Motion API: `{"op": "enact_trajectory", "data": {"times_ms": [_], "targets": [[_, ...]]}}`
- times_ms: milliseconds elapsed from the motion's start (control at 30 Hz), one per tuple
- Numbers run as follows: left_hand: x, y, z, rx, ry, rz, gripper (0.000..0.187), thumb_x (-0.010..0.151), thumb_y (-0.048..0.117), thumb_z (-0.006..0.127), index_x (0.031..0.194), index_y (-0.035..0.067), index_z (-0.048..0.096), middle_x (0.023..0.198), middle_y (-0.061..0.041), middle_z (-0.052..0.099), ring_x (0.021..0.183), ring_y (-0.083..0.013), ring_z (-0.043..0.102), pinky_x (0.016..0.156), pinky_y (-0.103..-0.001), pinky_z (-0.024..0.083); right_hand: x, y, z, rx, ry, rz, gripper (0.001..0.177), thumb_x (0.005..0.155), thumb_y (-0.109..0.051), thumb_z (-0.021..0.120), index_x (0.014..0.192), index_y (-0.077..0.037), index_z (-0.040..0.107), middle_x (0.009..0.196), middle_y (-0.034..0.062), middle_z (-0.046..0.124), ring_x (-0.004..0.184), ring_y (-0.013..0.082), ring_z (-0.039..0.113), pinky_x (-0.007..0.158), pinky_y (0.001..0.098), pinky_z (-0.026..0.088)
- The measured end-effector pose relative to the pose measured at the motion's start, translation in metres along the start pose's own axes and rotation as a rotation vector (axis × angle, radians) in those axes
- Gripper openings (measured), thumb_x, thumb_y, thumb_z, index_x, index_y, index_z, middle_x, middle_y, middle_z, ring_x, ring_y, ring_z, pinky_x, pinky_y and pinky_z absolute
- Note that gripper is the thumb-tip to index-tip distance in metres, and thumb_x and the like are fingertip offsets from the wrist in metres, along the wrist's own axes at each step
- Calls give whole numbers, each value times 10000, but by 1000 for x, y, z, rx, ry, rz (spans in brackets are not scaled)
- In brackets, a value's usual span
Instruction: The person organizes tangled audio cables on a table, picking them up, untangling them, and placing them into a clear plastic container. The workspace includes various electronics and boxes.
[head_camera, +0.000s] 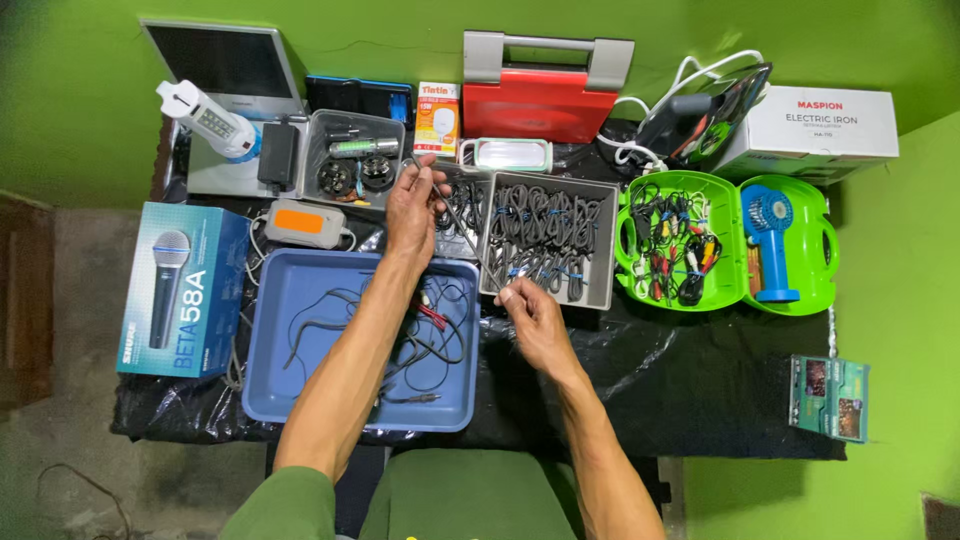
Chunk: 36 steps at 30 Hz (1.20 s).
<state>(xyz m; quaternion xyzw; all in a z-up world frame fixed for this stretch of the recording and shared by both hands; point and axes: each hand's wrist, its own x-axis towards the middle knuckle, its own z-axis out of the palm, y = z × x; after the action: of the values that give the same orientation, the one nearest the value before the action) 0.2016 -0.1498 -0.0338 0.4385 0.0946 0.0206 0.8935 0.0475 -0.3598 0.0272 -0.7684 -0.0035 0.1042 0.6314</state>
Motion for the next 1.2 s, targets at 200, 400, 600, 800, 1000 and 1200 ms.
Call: {"op": "enact_trajectory", "data": {"times_ms": [200,400,600,800,1000,1200], "targets": [[7,-15,25,219,13,196,290,1024,206,664,1250,25,667,998,-43,702,783,-125,694,580,-208,501,2,8,-22,258,-96,112,233,1060,-235,555,943,-54,643,649,-102,380,569,14,312,500,222,232],[11,-5,21,-106,-132,-60,316,1026,229,670,1285,49,656,1007,-32,688,838,-109,706,623,-200,527,1,8,-50,523,-193,234,228,1057,-240,549,955,-50,619,576,-108,328,487,18,269,456,233,197],[12,-7,24,368,62,181,246,1026,180,660,1203,12,687,980,-52,719,766,-123,722,520,-211,466,10,3,-45,392,-221,209,233,1057,-250,555,944,-56,616,601,-116,338,510,16,272,470,234,198],[20,-6,21,275,105,232,181,1071,179,585,1180,57,661,885,-22,644,663,-110,670,562,-229,520,19,-9,-34,320,-209,167,227,1055,-251,557,935,-70,621,645,-107,378,562,11,309,504,227,222],[25,3,0,-63,189,160,191,1102,214,510,1153,52,597,878,10,546,605,-76,479,503,-247,441,28,10,0,195,-6,-3,186,1045,-213,575,1033,-48,661,740,-111,485,662,9,389,567,223,307],[37,0,-29,-169,219,211,247,1114,236,502,1195,35,619,874,1,549,609,-56,448,476,-208,341,28,21,34,-218,89,-12,334,1061,-287,559,878,-16,630,623,-72,500,578,31,416,514,229,356]]}}
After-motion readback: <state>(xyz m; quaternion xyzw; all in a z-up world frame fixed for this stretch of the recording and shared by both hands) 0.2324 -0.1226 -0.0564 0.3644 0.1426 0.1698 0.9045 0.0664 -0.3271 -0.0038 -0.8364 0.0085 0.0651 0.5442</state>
